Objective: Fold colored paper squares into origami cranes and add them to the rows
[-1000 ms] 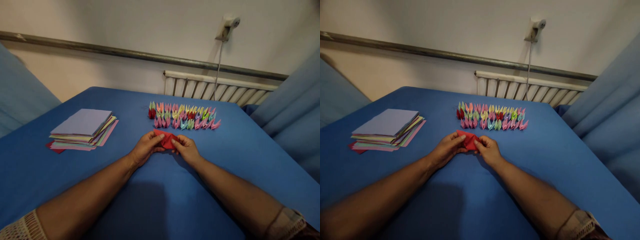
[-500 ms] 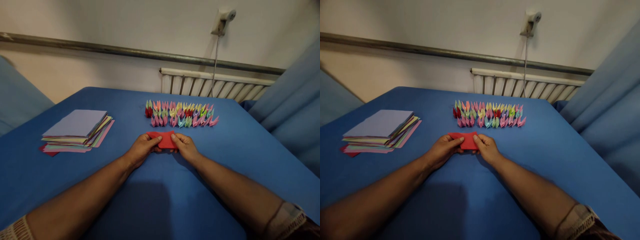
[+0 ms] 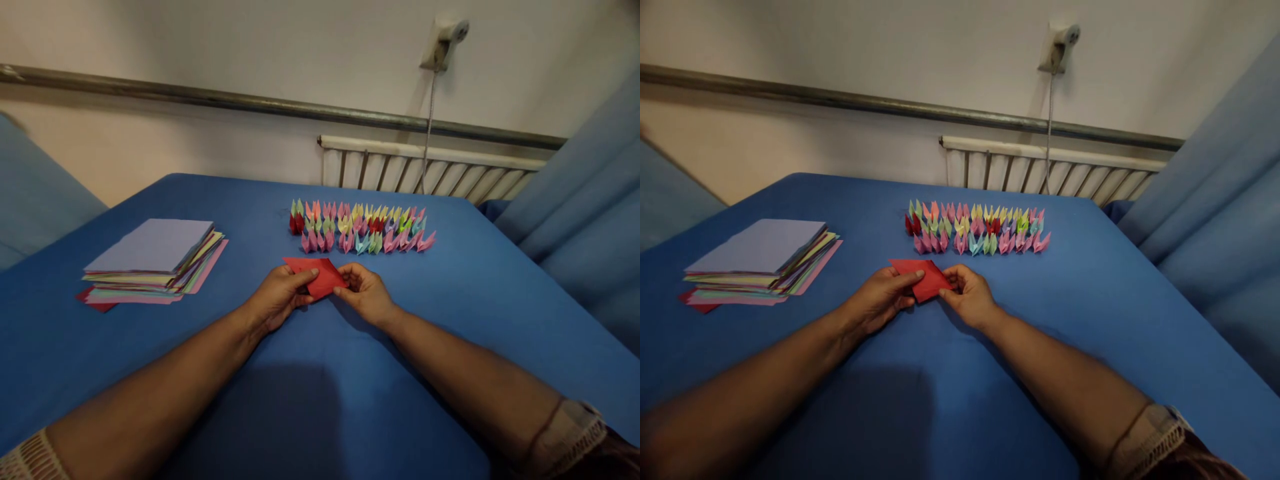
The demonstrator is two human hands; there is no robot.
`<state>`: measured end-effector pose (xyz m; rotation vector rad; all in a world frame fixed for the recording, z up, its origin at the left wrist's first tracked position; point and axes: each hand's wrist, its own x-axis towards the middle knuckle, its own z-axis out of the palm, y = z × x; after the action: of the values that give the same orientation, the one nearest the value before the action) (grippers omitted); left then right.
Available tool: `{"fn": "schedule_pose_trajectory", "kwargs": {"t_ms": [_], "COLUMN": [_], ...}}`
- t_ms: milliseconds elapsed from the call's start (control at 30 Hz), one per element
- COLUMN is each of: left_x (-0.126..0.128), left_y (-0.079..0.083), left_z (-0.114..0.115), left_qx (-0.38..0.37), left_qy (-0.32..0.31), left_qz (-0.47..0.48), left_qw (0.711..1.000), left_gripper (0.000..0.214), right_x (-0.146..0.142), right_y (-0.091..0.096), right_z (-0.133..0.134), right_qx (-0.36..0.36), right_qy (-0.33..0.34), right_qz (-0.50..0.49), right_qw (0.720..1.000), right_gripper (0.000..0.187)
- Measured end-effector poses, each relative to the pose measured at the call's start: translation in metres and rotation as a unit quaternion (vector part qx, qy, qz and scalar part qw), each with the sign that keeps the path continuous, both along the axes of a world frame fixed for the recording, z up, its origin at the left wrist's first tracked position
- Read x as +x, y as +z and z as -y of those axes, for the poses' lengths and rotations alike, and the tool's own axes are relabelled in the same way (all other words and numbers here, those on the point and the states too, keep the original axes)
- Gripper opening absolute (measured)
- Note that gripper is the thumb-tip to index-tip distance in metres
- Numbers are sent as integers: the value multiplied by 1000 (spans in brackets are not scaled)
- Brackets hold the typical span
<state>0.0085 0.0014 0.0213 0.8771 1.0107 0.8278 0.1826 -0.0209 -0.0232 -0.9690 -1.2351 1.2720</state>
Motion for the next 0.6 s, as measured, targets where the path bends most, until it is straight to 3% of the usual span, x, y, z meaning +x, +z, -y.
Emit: {"fn": "schedule_pose_trajectory", "kwargs": {"t_ms": [200,600], "left_x": [2,3], "left_y": [5,5], "left_z": [-3,-4], "left_qx": [-56,-56], "left_qy": [67,63], "left_qz": [68,87], "left_qw": [994,993], "left_gripper": [13,12], "right_x": [4,6], "right_y": [6,8], "right_z": [3,3], "right_qx": [-11,-5], "right_qy": [26,14], "right_qz": [-23,-2], "right_qw": [999,1000], "right_gripper": [26,18]}}
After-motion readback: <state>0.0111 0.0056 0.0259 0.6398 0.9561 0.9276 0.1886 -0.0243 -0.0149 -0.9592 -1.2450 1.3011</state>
